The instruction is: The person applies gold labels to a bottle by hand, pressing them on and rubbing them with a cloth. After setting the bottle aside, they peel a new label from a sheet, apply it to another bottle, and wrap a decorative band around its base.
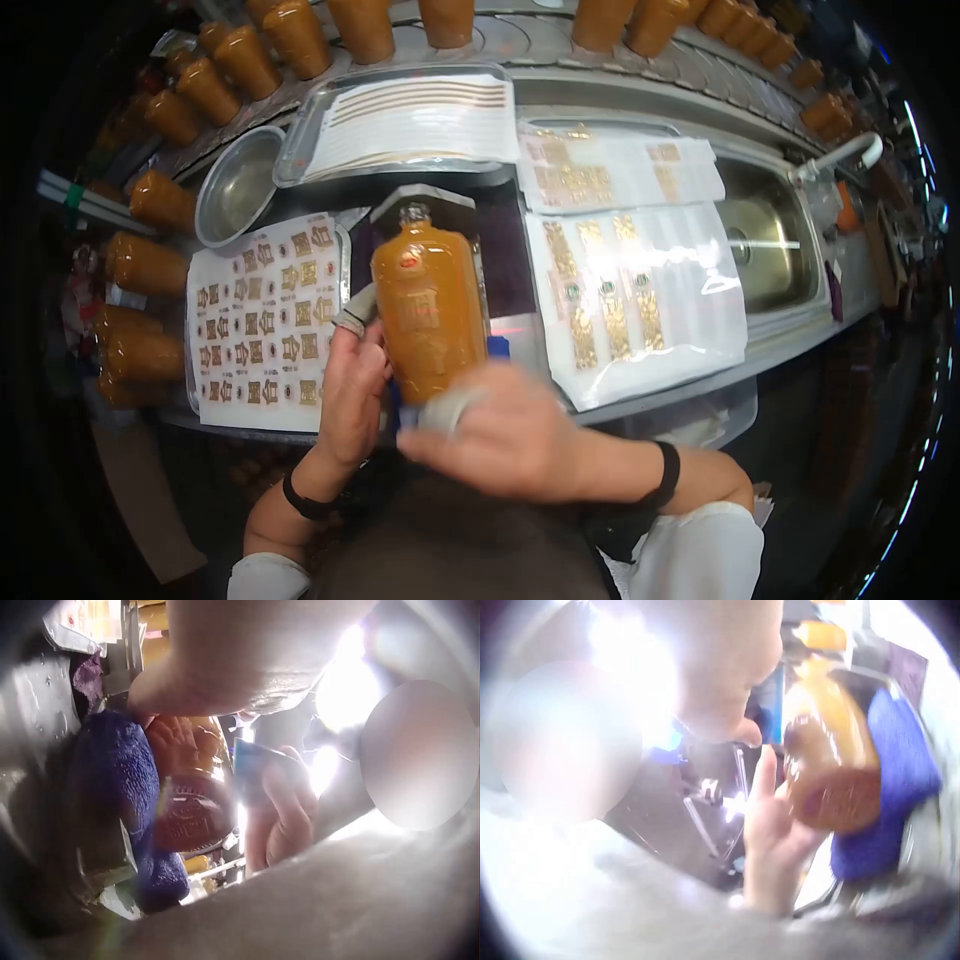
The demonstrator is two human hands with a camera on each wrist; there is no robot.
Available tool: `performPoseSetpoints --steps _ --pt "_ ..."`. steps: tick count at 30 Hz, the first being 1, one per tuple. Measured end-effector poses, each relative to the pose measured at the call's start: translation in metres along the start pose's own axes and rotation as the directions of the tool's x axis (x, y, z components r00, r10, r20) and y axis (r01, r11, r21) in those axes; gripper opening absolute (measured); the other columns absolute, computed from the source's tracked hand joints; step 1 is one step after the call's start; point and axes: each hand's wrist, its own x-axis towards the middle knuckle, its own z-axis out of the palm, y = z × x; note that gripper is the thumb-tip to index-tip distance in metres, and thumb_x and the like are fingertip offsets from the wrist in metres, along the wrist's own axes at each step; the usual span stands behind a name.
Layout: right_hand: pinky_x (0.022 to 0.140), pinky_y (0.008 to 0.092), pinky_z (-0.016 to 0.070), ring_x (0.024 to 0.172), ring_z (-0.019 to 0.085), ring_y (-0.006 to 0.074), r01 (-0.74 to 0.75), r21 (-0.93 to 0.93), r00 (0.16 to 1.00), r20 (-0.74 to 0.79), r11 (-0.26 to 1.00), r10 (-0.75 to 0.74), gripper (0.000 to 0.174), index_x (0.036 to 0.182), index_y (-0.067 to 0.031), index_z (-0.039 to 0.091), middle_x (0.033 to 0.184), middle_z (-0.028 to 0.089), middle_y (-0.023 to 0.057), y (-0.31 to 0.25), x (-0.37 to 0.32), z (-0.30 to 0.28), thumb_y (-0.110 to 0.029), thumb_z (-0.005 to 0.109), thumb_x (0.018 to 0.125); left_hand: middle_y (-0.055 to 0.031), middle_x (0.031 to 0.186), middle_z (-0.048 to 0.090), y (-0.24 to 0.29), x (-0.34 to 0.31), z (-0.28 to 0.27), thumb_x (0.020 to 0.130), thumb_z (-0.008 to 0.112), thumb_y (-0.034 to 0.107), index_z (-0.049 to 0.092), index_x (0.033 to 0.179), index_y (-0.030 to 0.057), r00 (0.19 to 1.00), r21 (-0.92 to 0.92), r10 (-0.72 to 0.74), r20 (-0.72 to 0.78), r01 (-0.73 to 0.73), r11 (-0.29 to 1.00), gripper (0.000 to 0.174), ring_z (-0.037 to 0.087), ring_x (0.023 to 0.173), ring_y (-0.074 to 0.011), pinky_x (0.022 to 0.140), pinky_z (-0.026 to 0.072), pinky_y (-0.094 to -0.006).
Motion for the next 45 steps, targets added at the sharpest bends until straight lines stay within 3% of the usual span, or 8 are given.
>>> performPoseSetpoints --steps 8,14,18,21,25,27,30,45 --pt "0.062 0.0301 0.0493 0.068 0.06 0.0194 -0.285 0.085 0.948 -0.125 0.955 0.293 0.024 0.097 -0.0053 0.07 0.083 0.064 0.0062 -0.002 -0.032 -0.003 -0.005 0.078 0.075 -0.0203 0.147 0.04 0.002 0.003 0.011 0.093 0.066 0.007 0.023 0.149 -0.0005 0.998 0.115 -0.003 -0.068 0.011 0.993 0.071 0.043 0.136 -0.025 0.112 0.036 -0.0371" --pt "0.067 0.0255 0.0493 0.075 0.06 0.011 -0.689 0.56 0.407 -0.226 0.46 0.885 0.025 0.102 0.0 0.057 0.088 0.063 0.007 0.052 -0.045 0.005 -0.008 0.074 0.086 -0.02 0.149 0.038 0.003 0.002 0.014 0.093 0.066 0.008 0.023 0.149 0.0006 0.996 0.151 0.004 -0.087 0.009 0.988 0.072 0.042 0.137 -0.0257 0.112 0.0371 -0.0376" --pt "0.064 0.0231 0.0494 0.073 0.059 0.007 -0.497 0.344 0.743 -0.306 0.797 0.596 0.023 0.101 -0.0015 0.056 0.09 0.063 0.0054 0.022 -0.034 0.01 -0.007 0.074 0.087 -0.022 0.153 0.032 -0.005 -0.001 0.014 0.093 0.066 0.008 0.02 0.151 0.0006 0.991 0.201 0.078 -0.108 -0.056 0.978 0.075 0.036 0.141 -0.0271 0.115 0.0318 -0.0397" --pt "0.056 0.0228 0.0473 0.064 0.058 0.0086 -0.769 0.26 0.492 -0.341 0.584 0.801 0.024 0.102 0.0001 0.057 0.087 0.063 0.0072 0.05 -0.032 -0.005 -0.007 0.075 0.086 -0.0247 0.156 0.027 -0.013 0.0 0.007 0.092 0.067 0.01 0.028 0.15 0.0005 0.965 0.366 0.249 -0.076 -0.206 0.907 0.07 0.032 0.144 -0.0302 0.117 0.0273 -0.0414" --pt "0.056 0.0224 0.0478 0.067 0.06 0.0074 -0.465 0.239 0.758 -0.389 0.852 0.523 0.023 0.101 0.0008 0.057 0.083 0.063 0.0059 0.037 -0.042 0.003 -0.006 0.073 0.086 -0.0274 0.159 0.023 0.003 0.004 0.001 0.093 0.065 0.024 0.058 0.134 0.0059 0.872 0.779 0.404 0.278 -0.45 0.436 0.046 0.027 0.145 -0.0423 0.117 0.0239 -0.0475" --pt "0.058 0.0225 0.0484 0.071 0.061 0.0075 -0.662 0.383 0.563 -0.315 0.645 0.764 0.023 0.101 0.0002 0.057 0.086 0.063 0.0065 0.043 -0.053 0.004 -0.006 0.073 0.086 -0.0219 0.159 0.027 0.012 0.016 -0.003 0.094 0.06 0.043 0.074 0.117 0.0182 0.762 0.817 0.384 0.521 -0.576 0.036 0.037 0.024 0.142 -0.0521 0.115 0.0227 -0.0557" --pt "0.064 0.0221 0.0492 0.079 0.061 0.0075 -0.714 0.523 0.425 -0.204 0.466 0.882 0.022 0.102 -0.0003 0.057 0.091 0.061 0.0066 0.034 -0.051 -0.003 -0.005 0.072 0.087 -0.0149 0.159 0.033 0.024 0.018 -0.005 0.094 0.058 0.049 0.074 0.119 0.0256 0.742 0.79 0.289 0.605 -0.605 -0.099 0.038 0.025 0.142 -0.0522 0.111 0.0239 -0.0609" --pt "0.065 0.0275 0.0477 0.072 0.06 0.0157 -0.528 0.353 0.733 -0.269 0.772 0.625 0.023 0.099 0.001 0.056 0.086 0.061 0.0106 0.011 -0.018 0.008 -0.003 0.072 0.083 -0.0231 0.157 0.03 0.019 0.01 -0.027 0.096 0.054 0.05 0.073 0.118 0.0221 0.809 0.848 0.32 0.493 -0.529 0.033 0.04 0.024 0.142 -0.0521 0.111 0.0112 -0.067"
